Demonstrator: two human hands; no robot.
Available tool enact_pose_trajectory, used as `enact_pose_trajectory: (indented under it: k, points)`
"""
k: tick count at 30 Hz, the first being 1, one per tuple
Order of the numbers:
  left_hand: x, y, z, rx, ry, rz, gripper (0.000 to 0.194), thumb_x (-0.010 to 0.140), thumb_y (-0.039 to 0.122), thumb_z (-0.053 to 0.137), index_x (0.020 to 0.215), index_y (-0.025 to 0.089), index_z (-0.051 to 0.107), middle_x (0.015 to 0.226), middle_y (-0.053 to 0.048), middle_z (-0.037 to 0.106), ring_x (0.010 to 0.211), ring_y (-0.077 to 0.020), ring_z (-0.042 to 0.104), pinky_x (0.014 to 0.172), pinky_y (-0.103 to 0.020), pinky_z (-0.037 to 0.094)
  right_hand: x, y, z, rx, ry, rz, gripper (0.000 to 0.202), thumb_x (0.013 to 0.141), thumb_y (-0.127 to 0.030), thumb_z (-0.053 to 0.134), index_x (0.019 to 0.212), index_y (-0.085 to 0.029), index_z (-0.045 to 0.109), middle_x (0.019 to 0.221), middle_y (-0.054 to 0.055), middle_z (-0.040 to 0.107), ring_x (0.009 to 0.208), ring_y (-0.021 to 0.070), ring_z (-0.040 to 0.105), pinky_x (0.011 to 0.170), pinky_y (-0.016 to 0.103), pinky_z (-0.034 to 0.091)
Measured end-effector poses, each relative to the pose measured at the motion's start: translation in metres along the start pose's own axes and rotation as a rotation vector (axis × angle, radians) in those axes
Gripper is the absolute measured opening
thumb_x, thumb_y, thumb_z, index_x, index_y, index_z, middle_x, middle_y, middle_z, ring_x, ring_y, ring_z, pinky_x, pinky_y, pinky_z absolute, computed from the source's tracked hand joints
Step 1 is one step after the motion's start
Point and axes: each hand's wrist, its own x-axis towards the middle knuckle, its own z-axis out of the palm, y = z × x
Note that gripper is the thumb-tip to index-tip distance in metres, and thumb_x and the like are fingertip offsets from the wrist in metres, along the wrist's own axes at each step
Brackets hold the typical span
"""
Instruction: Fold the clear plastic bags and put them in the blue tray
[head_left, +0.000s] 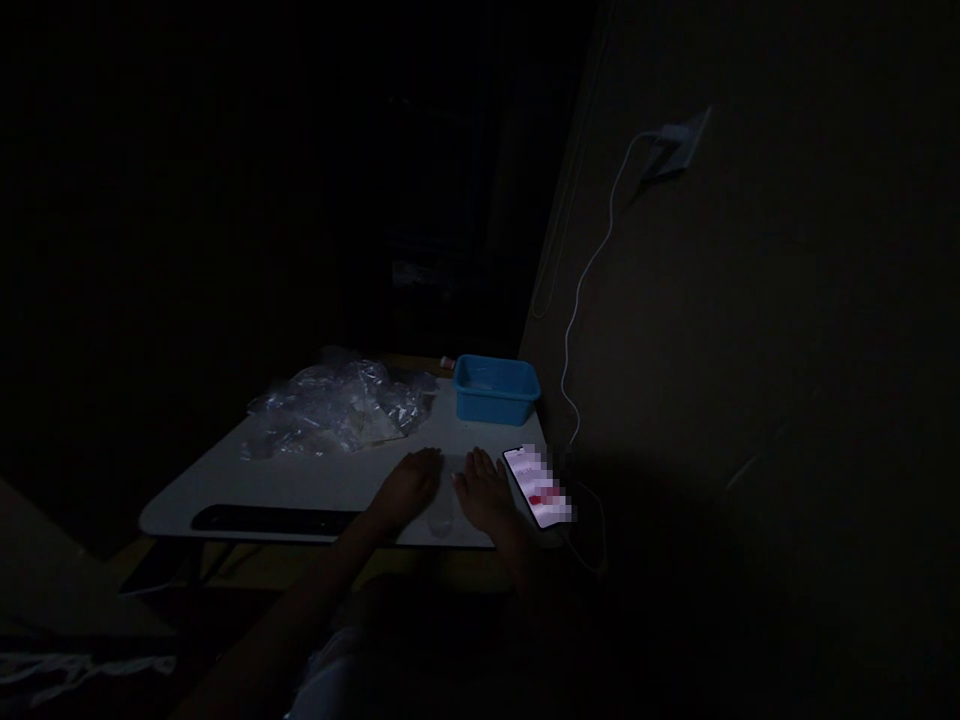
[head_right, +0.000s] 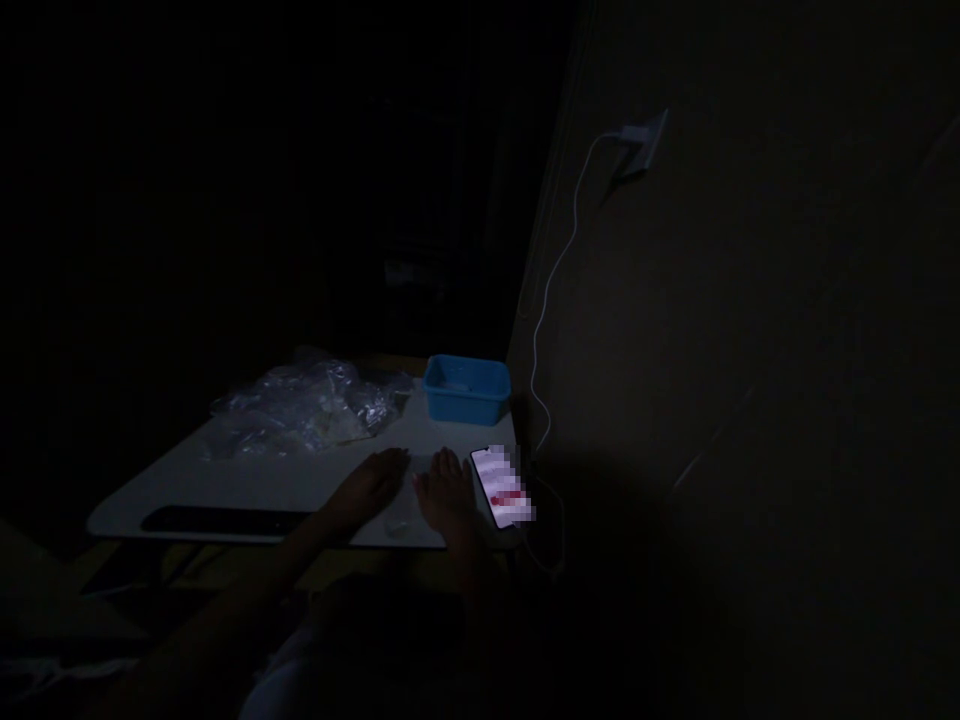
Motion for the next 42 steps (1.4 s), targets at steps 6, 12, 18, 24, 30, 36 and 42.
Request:
enact_pose_trajectory:
  k: [6,12,18,24,30,36,42]
  points:
    - [0.008,0.021,0.019,0.193,-0.111,0.023,0.043,0.080,0.021,0.033,0.118,0.006,0.048,0.126,-0.016,0.047,0.118,-0.0213,0.040,0.098,-0.036,0.033,-0.002,-0.001,-0.001,0.015,0.029,-0.012,0.061,0.089,-0.044,0.011,0.130,-0.005,0.032,0.137,0.014,0.028,0.128,0.0217,0.019,0.103,0.042,0.012]
    - [0.004,0.023,0.025,0.316,-0.143,-0.026,0.046,0.084,0.025,0.027,0.122,0.005,0.043,0.131,-0.017,0.039,0.123,-0.0225,0.033,0.101,-0.039,0.026,-0.003,-0.002,-0.003,0.026,0.042,-0.003,0.061,0.089,-0.045,0.012,0.130,-0.006,0.032,0.137,0.014,0.028,0.128,0.0216,0.018,0.103,0.042,0.011]
    - [0.001,0.029,0.022,0.358,-0.163,-0.029,0.047,0.085,0.026,0.024,0.124,0.007,0.040,0.134,-0.015,0.035,0.125,-0.0228,0.030,0.101,-0.042,0.024,-0.003,-0.003,-0.004,0.029,0.021,-0.001,0.060,0.089,-0.045,0.013,0.131,-0.007,0.031,0.138,0.014,0.027,0.129,0.0208,0.016,0.103,0.042,0.010]
    - [0.001,0.028,0.021,0.291,-0.160,-0.025,0.048,0.084,0.027,0.025,0.124,0.006,0.041,0.133,-0.017,0.037,0.124,-0.0247,0.030,0.101,-0.043,0.023,-0.003,-0.003,-0.005,0.010,0.033,-0.003,0.059,0.089,-0.045,0.012,0.131,-0.008,0.032,0.137,0.013,0.029,0.129,0.0204,0.018,0.103,0.041,0.010]
    - [0.001,0.026,0.024,0.276,-0.144,-0.026,0.047,0.084,0.029,0.026,0.124,0.009,0.041,0.133,-0.016,0.036,0.125,-0.0250,0.030,0.101,-0.044,0.023,-0.003,-0.001,-0.005,0.000,0.003,-0.004,0.059,0.089,-0.044,0.013,0.131,-0.007,0.030,0.138,0.013,0.027,0.129,0.0217,0.018,0.103,0.041,0.011]
    - [0.001,0.028,0.021,0.300,-0.177,-0.025,0.048,0.084,0.027,0.025,0.126,0.008,0.039,0.134,-0.016,0.035,0.125,-0.0242,0.029,0.101,-0.043,0.021,-0.005,0.000,-0.004,-0.008,0.050,-0.042,0.051,0.090,-0.042,0.014,0.132,-0.018,0.029,0.138,0.009,0.029,0.128,0.0202,0.019,0.102,0.042,0.012]
    - [0.001,0.030,0.020,0.291,-0.172,-0.037,0.047,0.084,0.027,0.026,0.125,0.008,0.040,0.133,-0.015,0.036,0.125,-0.0244,0.029,0.101,-0.042,0.022,-0.006,-0.001,-0.007,-0.036,0.033,-0.033,0.049,0.090,-0.042,0.017,0.130,-0.020,0.034,0.138,0.009,0.029,0.128,0.0215,0.020,0.100,0.043,0.014]
